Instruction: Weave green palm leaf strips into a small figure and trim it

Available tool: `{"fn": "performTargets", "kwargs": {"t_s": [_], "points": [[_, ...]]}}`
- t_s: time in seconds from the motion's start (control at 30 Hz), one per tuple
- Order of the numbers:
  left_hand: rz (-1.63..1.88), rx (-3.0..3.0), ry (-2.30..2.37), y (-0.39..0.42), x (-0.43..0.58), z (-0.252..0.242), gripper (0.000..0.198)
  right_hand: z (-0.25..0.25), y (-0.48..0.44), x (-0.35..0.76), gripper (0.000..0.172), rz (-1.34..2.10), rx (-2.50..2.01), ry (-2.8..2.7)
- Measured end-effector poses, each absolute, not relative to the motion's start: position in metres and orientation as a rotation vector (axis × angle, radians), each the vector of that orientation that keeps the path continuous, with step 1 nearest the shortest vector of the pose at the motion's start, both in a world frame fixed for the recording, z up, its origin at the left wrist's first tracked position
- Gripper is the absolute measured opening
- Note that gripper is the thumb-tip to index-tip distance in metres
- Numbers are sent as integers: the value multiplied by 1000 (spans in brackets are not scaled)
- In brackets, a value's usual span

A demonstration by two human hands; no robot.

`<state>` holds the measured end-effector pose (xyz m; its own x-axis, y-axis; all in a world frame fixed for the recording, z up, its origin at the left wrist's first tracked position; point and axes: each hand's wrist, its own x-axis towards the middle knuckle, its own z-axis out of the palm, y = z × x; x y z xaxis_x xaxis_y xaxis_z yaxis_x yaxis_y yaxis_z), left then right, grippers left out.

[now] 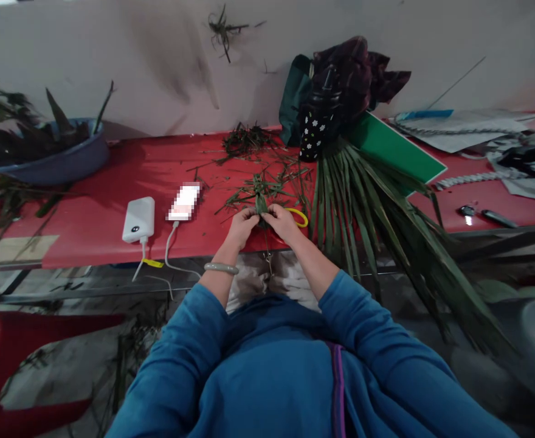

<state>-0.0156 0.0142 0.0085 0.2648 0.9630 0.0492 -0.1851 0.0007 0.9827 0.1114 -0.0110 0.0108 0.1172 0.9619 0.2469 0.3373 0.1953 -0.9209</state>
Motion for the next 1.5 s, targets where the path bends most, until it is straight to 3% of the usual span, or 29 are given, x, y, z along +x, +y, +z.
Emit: {"fn": "performTargets", "kwargs": {"t_s": [1.5], "points": [[1104,1321,831,14,-16,8,8,-4,-3,112,20,753,-1262,-1321]]}}
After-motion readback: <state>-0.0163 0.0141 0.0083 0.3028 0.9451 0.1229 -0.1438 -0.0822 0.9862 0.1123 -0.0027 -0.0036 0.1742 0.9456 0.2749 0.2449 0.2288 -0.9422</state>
